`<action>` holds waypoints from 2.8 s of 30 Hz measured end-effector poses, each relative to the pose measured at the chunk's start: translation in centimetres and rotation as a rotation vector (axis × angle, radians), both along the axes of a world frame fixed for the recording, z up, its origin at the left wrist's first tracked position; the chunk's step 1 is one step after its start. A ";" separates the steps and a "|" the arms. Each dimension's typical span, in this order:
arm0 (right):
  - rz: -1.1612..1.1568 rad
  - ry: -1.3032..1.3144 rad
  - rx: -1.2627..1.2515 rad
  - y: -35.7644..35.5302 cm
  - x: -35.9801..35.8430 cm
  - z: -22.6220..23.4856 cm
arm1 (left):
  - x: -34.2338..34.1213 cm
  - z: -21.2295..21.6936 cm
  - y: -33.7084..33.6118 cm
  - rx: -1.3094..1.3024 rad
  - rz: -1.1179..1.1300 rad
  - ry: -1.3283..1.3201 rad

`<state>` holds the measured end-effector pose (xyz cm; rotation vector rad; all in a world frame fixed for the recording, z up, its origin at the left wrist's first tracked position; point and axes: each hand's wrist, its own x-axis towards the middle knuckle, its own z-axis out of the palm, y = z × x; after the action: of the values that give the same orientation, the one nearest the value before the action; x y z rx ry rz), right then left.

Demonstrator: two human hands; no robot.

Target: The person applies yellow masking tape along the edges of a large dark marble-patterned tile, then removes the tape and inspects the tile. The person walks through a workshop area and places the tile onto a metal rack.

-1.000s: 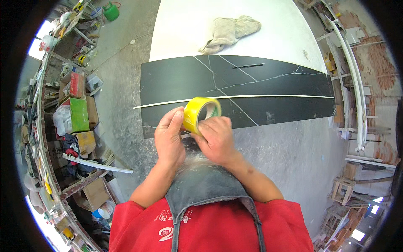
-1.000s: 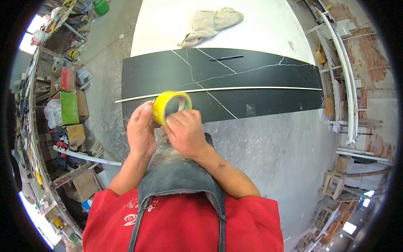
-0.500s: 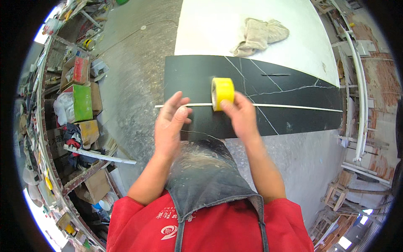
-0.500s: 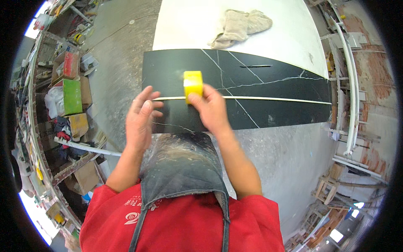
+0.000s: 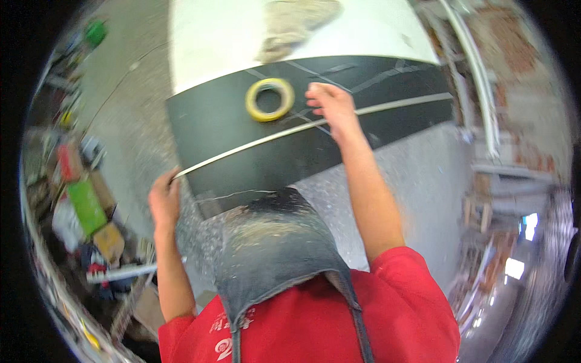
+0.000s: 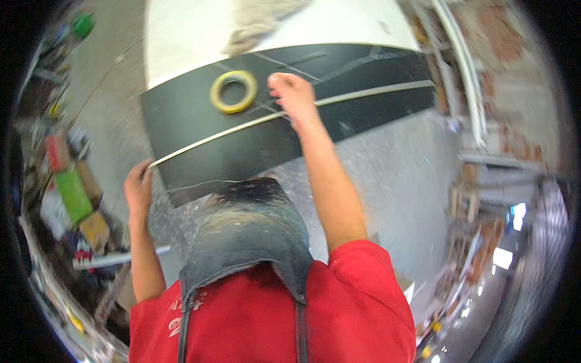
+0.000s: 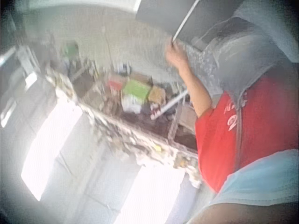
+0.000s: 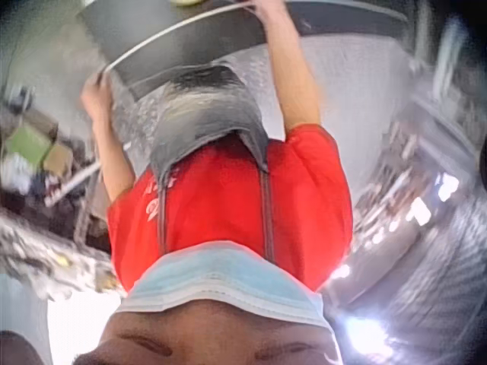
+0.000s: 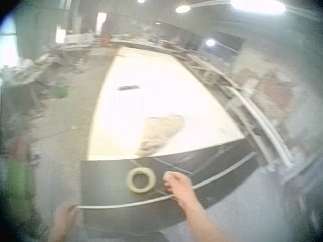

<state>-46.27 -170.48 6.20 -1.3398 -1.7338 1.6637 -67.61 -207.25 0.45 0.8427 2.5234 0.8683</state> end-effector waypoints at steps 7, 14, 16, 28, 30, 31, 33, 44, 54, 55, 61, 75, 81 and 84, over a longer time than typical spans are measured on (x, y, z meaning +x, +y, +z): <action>-0.620 0.255 -0.162 3.4 15.6 -2.1 | 0.5 3.1 -0.1 0.072 0.001 -0.045; -0.743 0.643 -0.447 12.7 22.2 -5.2 | 3.0 8.9 -4.3 0.173 0.149 -0.140; -0.668 0.813 -0.567 14.8 22.5 -4.8 | 4.5 11.2 -5.5 0.055 0.146 -0.090; -0.512 0.745 -0.474 15.8 28.1 -2.9 | 14.1 10.4 -11.5 0.497 0.632 -0.476; -0.482 0.740 -0.453 15.3 29.9 -2.6 | 15.6 8.6 -10.9 0.704 0.667 -0.583; -0.476 0.718 -0.430 15.2 30.9 -2.9 | 16.3 7.3 -11.2 0.772 0.681 -0.614; -0.447 0.728 -0.392 14.1 33.0 -3.7 | 17.0 4.2 -11.5 0.910 0.688 -0.697; -0.651 0.525 -0.402 9.1 41.1 -12.0 | 17.9 -9.4 -11.0 1.084 0.894 -0.934; -0.611 0.550 -0.586 12.2 36.0 -14.5 | 15.9 -13.8 -8.7 1.169 0.973 -0.757; -0.590 0.576 -0.581 12.3 34.8 -14.1 | 15.8 -13.3 -8.3 1.194 0.969 -0.749; -0.313 0.653 -0.594 17.4 37.0 -18.6 | 17.2 -13.6 -7.2 1.355 0.770 -0.809; -0.488 0.483 -0.433 22.4 37.2 -15.9 | 20.6 -6.6 2.2 1.556 0.939 -0.655; -0.458 0.527 -0.449 22.6 37.3 -15.6 | 20.0 -6.4 3.3 1.585 0.984 -0.579; -0.454 0.542 -0.462 23.6 38.2 -16.2 | 19.9 -6.8 3.5 1.571 1.016 -0.540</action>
<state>-8.03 -146.92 -10.00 -1.1823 -0.7071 1.9633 -47.69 -203.77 -6.30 -0.5533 1.2313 2.9034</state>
